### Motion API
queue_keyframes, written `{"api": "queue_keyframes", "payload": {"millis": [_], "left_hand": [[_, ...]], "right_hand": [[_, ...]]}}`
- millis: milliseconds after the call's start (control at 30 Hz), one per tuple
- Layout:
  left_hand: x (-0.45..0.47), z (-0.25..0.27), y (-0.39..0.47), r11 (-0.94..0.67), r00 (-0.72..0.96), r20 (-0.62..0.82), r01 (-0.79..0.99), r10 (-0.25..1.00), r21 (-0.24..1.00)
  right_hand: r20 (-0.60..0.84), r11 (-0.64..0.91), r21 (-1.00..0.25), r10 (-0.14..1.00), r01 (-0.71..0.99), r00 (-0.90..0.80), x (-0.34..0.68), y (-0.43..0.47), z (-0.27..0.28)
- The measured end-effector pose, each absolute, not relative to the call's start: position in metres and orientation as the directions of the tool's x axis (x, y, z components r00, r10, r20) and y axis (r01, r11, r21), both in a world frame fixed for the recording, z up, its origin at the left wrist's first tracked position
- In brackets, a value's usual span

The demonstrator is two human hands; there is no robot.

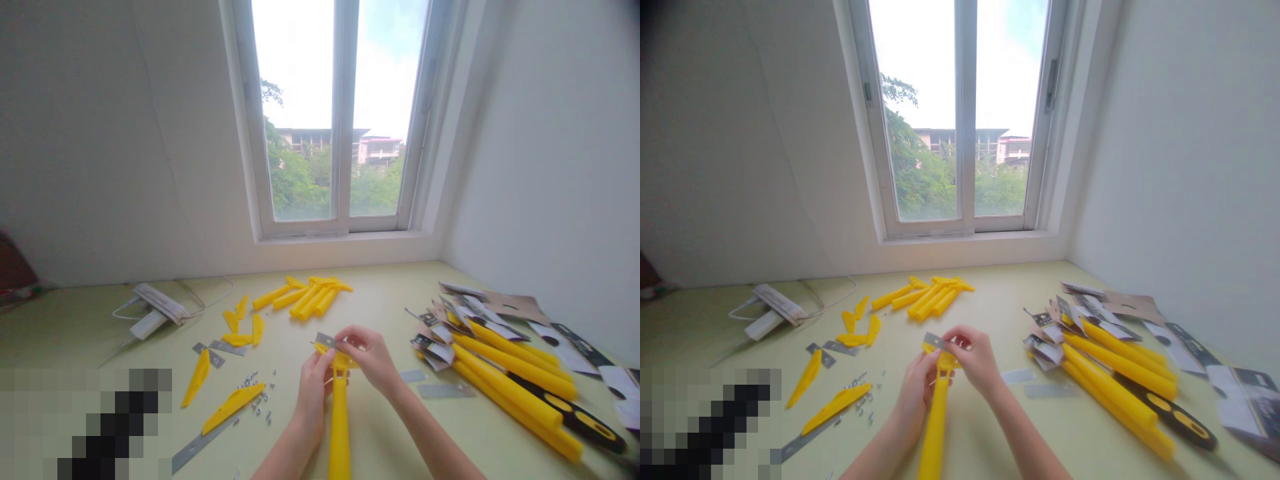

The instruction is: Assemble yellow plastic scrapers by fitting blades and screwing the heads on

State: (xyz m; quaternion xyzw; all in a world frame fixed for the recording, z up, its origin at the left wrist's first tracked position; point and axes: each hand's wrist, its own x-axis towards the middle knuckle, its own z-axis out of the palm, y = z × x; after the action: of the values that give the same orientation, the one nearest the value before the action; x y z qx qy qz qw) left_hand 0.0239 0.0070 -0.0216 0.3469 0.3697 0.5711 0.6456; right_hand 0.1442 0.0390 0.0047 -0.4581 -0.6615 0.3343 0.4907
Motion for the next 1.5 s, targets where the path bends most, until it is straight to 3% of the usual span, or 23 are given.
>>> {"api": "queue_keyframes", "payload": {"millis": [367,533,700,800,1133,1500], "left_hand": [[0.022,-0.012,0.007,0.073,0.086,-0.03,-0.563,0.996,0.823],[0.016,-0.001,0.007,-0.003,0.016,0.012,-0.502,1.0,0.865],[0.005,0.004,0.011,-0.065,-0.101,0.019,-0.476,0.995,0.877],[0.002,0.005,0.012,-0.07,-0.09,0.032,-0.453,0.995,0.889],[0.004,0.018,0.006,-0.057,-0.01,0.059,-0.461,0.998,0.885],[0.005,0.024,0.001,-0.153,-0.046,0.147,-0.405,0.988,0.902]], "right_hand": [[0.377,0.404,-0.88,0.914,0.249,-0.15,0.141,0.032,0.012],[0.265,0.281,-0.952,0.955,0.119,-0.134,0.151,0.039,0.014],[0.057,0.062,-0.998,0.962,0.012,-0.267,0.155,0.037,0.017],[0.015,-0.004,-0.998,0.937,-0.055,-0.349,0.149,0.03,0.02],[0.073,0.003,-0.966,0.962,-0.26,-0.262,0.145,0.024,0.026],[0.181,0.131,-0.953,0.97,-0.273,-0.164,0.149,0.021,0.033]]}}
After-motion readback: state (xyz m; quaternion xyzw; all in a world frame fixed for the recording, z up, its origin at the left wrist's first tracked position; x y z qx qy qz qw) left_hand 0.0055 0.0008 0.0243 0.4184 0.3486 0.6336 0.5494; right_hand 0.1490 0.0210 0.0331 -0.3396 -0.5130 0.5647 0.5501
